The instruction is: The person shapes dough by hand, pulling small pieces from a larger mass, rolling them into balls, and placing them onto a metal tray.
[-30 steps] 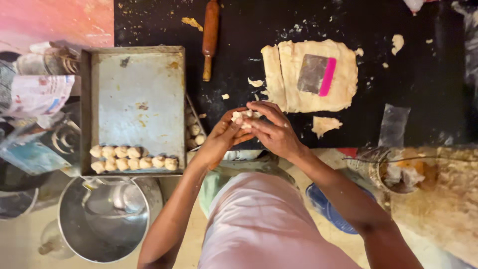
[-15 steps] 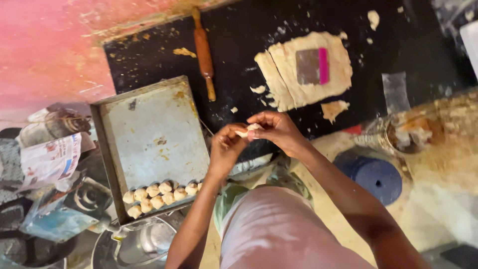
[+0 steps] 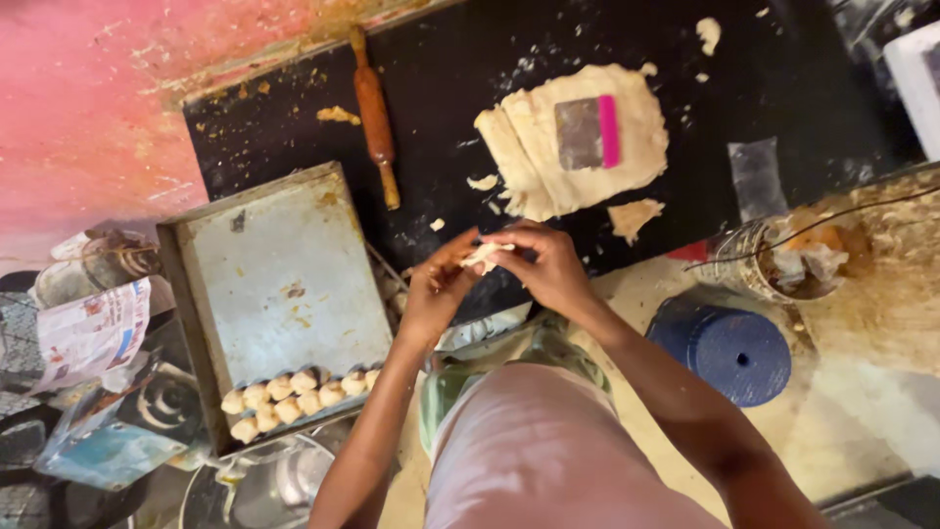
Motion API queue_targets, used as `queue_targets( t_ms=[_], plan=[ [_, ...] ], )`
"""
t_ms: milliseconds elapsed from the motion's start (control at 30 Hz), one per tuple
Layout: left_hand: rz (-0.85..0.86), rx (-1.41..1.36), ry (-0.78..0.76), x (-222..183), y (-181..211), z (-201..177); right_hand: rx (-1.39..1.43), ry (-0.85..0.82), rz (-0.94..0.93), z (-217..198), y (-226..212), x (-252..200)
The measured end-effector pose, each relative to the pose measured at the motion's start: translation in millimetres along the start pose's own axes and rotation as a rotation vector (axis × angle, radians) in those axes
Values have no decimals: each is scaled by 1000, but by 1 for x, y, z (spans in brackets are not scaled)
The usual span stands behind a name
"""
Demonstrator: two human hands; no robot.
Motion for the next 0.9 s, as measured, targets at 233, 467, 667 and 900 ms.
queue_targets(
  t_ms=[233,467,667,900],
  plan=[
    [-345,-451,143,13,24,36,-476,166,-866,-36,-31,-23],
    [-212,38,35,12,28,52,359,-160,-205,-48,1,10],
    [-26,14,20,8,13,36,504,-361,2,-35,9,24],
    [-167,-188,284,-10,7,5,-286,23,-919,9,-37,-17]
  ],
)
Point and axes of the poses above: each hand's wrist, its own x-axis towards the middle knuckle, its own z-axis out of the palm, y = z × x, the point moved 3 cm from there along x, towards the middle knuckle, and after that the axes turned 7 degrees about z, right-handed, at the moved point
